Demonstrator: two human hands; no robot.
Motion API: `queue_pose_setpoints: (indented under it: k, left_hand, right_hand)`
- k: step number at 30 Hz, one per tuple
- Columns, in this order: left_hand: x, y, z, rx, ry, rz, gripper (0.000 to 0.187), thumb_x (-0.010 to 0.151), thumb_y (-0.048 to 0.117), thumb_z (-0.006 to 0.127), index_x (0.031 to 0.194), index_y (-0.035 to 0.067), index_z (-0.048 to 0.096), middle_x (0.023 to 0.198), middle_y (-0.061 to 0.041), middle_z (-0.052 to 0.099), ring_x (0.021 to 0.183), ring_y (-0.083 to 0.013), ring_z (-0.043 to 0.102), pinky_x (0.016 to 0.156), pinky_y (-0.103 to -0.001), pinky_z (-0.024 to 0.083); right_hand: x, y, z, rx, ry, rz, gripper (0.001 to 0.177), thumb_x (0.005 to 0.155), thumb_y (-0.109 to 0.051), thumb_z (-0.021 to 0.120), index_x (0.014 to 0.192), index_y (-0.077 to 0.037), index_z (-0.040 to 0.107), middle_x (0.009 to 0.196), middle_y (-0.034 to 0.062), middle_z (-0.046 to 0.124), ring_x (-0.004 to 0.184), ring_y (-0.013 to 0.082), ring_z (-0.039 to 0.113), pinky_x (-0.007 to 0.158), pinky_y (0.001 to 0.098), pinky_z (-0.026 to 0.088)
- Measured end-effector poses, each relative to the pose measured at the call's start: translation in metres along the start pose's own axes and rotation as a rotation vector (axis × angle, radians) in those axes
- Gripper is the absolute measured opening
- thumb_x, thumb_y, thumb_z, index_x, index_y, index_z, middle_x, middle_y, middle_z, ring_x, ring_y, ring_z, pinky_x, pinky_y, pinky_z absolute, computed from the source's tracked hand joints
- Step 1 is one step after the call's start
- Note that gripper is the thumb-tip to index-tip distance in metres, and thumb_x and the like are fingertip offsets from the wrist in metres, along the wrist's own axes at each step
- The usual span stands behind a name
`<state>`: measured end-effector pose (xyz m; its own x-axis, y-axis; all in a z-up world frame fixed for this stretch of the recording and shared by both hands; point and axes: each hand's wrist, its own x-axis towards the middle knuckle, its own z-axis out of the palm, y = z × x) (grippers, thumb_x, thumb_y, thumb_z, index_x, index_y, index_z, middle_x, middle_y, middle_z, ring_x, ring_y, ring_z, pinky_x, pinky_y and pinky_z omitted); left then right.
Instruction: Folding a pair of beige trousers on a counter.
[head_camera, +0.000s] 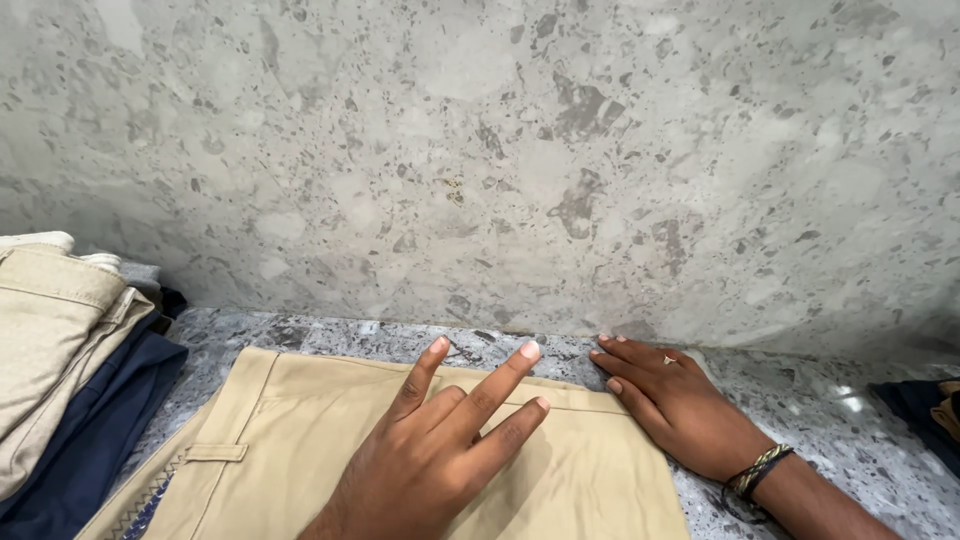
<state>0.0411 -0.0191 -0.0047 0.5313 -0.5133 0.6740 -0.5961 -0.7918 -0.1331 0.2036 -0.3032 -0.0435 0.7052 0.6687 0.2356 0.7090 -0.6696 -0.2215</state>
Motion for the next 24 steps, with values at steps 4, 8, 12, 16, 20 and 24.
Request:
queue_pose_setpoints:
  k: [4, 8, 12, 16, 20, 24]
  left_hand:
    - [-0.001, -0.002, 0.003, 0.044, -0.023, 0.026, 0.049, 0.088, 0.012, 0.057, 0.137, 0.011, 0.063, 0.161, -0.012, 0.043, 0.087, -0.013, 0.059, 0.12, -0.062, 0.024]
    - [0.004, 0.001, 0.003, 0.094, -0.073, -0.001, 0.051, 0.091, 0.012, 0.055, 0.141, 0.014, 0.063, 0.163, -0.011, 0.04, 0.095, -0.0143, 0.058, 0.12, -0.064, 0.019]
    - [0.006, -0.008, -0.007, 0.114, 0.019, -0.058, 0.058, 0.085, 0.006, 0.052, 0.141, 0.018, 0.063, 0.164, -0.014, 0.036, 0.15, -0.0357, 0.034, 0.118, -0.065, 0.013]
    - [0.008, -0.033, -0.04, 0.253, -0.047, -0.234, 0.043, 0.083, 0.016, 0.063, 0.125, 0.019, 0.07, 0.16, -0.012, 0.039, 0.147, -0.0337, 0.032, 0.114, -0.07, 0.014]
    - [-0.014, -0.06, -0.071, 0.288, -0.145, -0.419, 0.036, 0.085, 0.022, 0.066, 0.12, 0.017, 0.074, 0.158, -0.014, 0.04, 0.145, -0.03, 0.035, 0.114, -0.065, 0.021]
    - [-0.038, -0.055, -0.076, 0.245, -0.12, -0.511, 0.046, 0.091, 0.037, 0.064, 0.132, 0.016, 0.064, 0.157, -0.018, 0.039, 0.146, -0.0379, 0.035, 0.112, -0.061, 0.027]
  right_hand:
    - [0.0, 0.001, 0.001, -0.001, -0.002, -0.001, 0.052, 0.102, -0.035, 0.044, 0.149, -0.018, 0.058, 0.159, 0.001, 0.046, 0.147, 0.0204, 0.038, 0.117, 0.0429, 0.027]
    - [0.0, 0.001, 0.001, 0.0, -0.003, -0.006, 0.052, 0.102, -0.035, 0.044, 0.148, -0.018, 0.058, 0.159, 0.001, 0.046, 0.148, 0.0205, 0.038, 0.117, 0.0429, 0.027]
    - [0.001, 0.001, 0.0, 0.003, 0.025, -0.034, 0.047, 0.101, -0.035, 0.046, 0.141, -0.015, 0.06, 0.157, 0.0026, 0.049, 0.145, 0.0214, 0.041, 0.115, 0.0425, 0.03]
    - [0.002, -0.006, -0.005, -0.022, 0.075, -0.05, 0.043, 0.099, -0.034, 0.05, 0.132, -0.012, 0.067, 0.147, 0.0045, 0.059, 0.139, 0.0248, 0.049, 0.11, 0.0429, 0.037]
    - [0.003, -0.011, -0.007, -0.074, 0.07, 0.087, 0.042, 0.095, -0.043, 0.058, 0.127, -0.019, 0.073, 0.134, 0.0001, 0.069, 0.128, 0.0216, 0.061, 0.108, 0.0375, 0.046]
    - [0.005, -0.007, -0.003, -0.064, 0.129, 0.019, 0.04, 0.092, -0.036, 0.056, 0.121, -0.015, 0.074, 0.13, 0.0035, 0.071, 0.121, 0.0257, 0.064, 0.103, 0.0404, 0.048]
